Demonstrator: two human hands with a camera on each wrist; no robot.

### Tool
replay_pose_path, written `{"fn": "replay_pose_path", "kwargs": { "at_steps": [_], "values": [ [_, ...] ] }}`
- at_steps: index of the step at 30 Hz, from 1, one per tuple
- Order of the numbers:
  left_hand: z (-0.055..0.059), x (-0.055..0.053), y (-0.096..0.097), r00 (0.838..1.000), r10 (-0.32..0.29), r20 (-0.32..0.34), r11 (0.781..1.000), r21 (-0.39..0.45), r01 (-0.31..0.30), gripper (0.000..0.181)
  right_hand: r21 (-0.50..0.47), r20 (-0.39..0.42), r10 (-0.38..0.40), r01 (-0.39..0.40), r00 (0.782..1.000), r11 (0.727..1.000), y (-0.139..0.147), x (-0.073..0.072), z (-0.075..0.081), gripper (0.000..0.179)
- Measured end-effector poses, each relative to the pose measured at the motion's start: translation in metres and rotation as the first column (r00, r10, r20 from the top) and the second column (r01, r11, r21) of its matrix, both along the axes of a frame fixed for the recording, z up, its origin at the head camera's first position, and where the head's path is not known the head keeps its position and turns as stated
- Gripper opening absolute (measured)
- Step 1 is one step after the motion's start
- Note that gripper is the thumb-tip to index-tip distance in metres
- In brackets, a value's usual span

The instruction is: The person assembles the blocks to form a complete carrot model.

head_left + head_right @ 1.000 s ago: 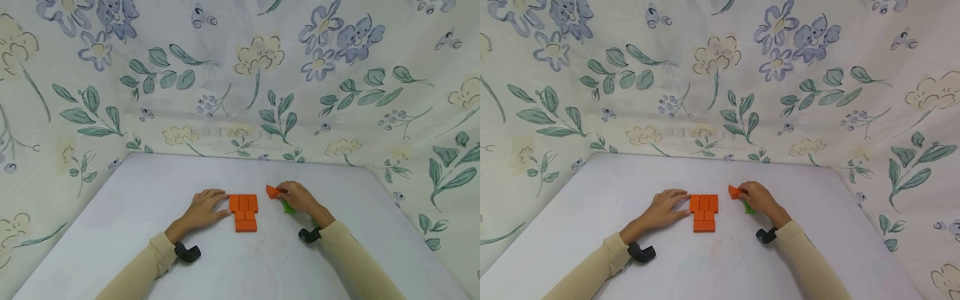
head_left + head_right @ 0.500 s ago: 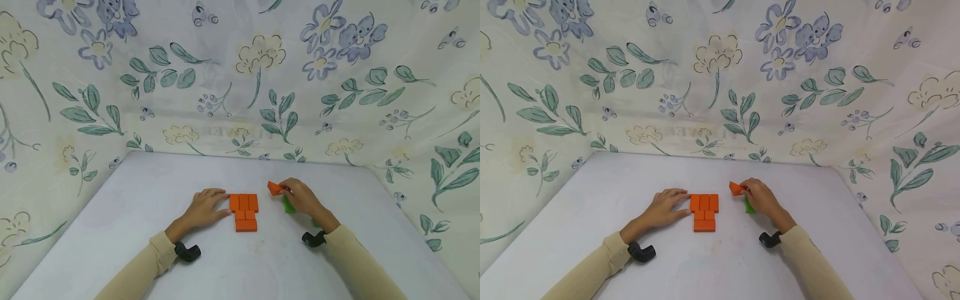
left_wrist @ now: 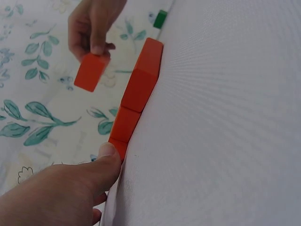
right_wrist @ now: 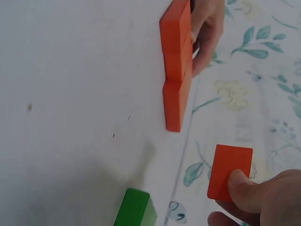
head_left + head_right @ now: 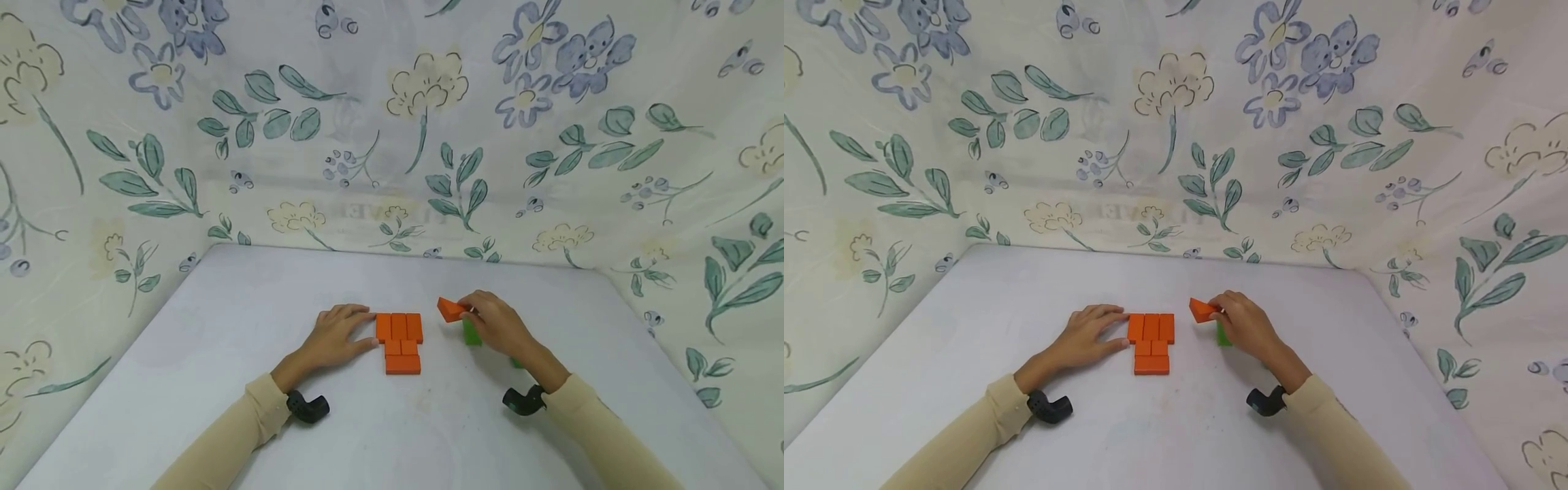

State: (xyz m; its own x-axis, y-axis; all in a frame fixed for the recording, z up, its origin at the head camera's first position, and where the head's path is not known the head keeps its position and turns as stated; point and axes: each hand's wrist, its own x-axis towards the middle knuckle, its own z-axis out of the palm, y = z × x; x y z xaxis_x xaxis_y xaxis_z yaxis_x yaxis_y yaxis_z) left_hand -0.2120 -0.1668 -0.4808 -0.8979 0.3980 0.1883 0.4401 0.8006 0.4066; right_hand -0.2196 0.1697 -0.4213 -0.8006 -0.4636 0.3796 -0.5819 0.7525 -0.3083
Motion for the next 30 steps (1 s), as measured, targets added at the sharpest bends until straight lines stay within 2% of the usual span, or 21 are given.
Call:
{"fn": "replay_pose_path", "kwargs": {
  "at_steps": [4,8,12,20,30],
  "values": [
    [0.001,0.0,0.0,1.0,0.002,0.004,1.0,0.006,-0.002,0.058,-0.005,0.004,0.033,-0.033,0.999,0.999,-0.006,0.012,0.005,0.022],
    [-0.001,0.001,0.0,1.0,0.006,0.014,1.0,-0.004,-0.006,0.059,-0.023,0.01,0.107,-0.107,0.994,0.994,-0.012,0.024,0.005,0.022],
    [-0.003,0.0,-0.001,1.0,0.007,0.007,1.0,-0.014,-0.007,0.059,-0.052,0.007,0.191,-0.19,0.982,0.98,-0.017,0.035,0.003,0.021],
    [-0.004,-0.003,-0.004,1.0,-0.003,-0.025,1.0,-0.011,0.003,0.059,-0.061,0.0,0.293,-0.293,0.956,0.954,-0.029,0.05,-0.001,0.021],
    [-0.007,-0.006,-0.002,1.0,-0.006,-0.022,1.0,-0.005,0.006,0.06,0.006,0.067,0.328,-0.329,0.942,0.944,-0.043,0.061,-0.009,0.021]
  ]
}}
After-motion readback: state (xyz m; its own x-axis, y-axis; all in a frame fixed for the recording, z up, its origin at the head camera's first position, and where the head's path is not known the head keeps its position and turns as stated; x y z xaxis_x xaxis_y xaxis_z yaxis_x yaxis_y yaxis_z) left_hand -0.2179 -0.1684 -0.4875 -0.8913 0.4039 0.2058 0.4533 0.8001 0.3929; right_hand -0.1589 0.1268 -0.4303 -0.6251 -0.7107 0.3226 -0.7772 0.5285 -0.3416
